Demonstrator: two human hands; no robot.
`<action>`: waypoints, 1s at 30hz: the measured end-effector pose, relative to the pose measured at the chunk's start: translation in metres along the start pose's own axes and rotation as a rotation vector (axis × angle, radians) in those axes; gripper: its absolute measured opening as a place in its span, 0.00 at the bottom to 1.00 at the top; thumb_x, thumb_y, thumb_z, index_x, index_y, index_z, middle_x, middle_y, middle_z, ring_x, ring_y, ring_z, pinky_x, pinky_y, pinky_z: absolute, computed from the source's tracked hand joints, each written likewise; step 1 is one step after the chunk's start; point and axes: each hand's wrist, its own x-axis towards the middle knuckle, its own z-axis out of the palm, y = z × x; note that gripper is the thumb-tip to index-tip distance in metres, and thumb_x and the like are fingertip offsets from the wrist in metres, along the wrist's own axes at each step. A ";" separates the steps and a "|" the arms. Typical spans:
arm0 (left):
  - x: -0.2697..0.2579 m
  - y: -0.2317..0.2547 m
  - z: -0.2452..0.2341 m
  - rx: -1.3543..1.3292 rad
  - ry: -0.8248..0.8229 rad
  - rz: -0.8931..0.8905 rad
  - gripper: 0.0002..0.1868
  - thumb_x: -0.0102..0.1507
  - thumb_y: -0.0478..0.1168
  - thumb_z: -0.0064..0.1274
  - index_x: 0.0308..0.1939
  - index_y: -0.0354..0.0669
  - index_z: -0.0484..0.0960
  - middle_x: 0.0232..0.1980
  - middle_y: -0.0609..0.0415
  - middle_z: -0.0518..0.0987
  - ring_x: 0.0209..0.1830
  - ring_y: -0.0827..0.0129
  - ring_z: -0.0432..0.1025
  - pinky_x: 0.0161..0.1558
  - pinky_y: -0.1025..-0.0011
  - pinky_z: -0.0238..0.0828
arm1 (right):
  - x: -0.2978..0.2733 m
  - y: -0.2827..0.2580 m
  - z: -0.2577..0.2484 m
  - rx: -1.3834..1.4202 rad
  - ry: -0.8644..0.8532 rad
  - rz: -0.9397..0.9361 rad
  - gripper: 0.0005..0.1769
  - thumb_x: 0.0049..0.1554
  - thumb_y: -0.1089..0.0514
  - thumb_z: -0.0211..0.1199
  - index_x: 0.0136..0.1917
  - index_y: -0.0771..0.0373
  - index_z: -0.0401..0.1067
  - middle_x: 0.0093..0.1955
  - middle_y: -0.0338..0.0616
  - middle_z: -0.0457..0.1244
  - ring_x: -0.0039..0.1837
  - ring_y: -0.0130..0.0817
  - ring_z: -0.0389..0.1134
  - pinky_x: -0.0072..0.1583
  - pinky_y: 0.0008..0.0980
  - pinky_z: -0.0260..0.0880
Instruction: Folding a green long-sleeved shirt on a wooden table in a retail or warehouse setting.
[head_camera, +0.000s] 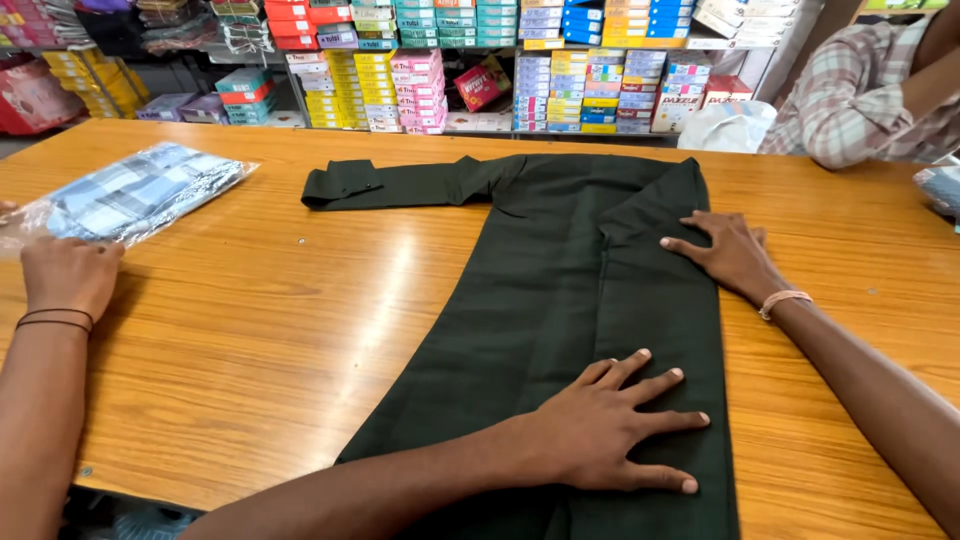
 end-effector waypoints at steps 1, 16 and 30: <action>0.000 0.000 0.003 -0.025 0.003 -0.010 0.42 0.66 0.75 0.33 0.77 0.61 0.68 0.84 0.39 0.56 0.85 0.33 0.43 0.77 0.37 0.41 | -0.001 -0.001 -0.001 -0.034 -0.002 0.020 0.41 0.51 0.23 0.62 0.65 0.54 0.77 0.73 0.43 0.63 0.76 0.49 0.57 0.69 0.68 0.47; -0.018 0.025 0.087 0.059 0.052 0.313 0.28 0.73 0.55 0.36 0.75 0.55 0.68 0.84 0.30 0.54 0.83 0.26 0.49 0.71 0.26 0.48 | 0.001 -0.006 -0.005 -0.007 -0.018 0.089 0.42 0.53 0.24 0.61 0.66 0.55 0.77 0.73 0.44 0.64 0.73 0.50 0.62 0.68 0.62 0.52; -0.003 0.022 -0.032 -0.055 -0.222 -0.204 0.49 0.62 0.78 0.34 0.80 0.57 0.58 0.85 0.39 0.43 0.84 0.33 0.28 0.73 0.30 0.25 | -0.004 -0.016 -0.009 0.031 0.100 0.094 0.34 0.55 0.33 0.66 0.60 0.62 0.79 0.57 0.59 0.70 0.58 0.58 0.71 0.62 0.48 0.70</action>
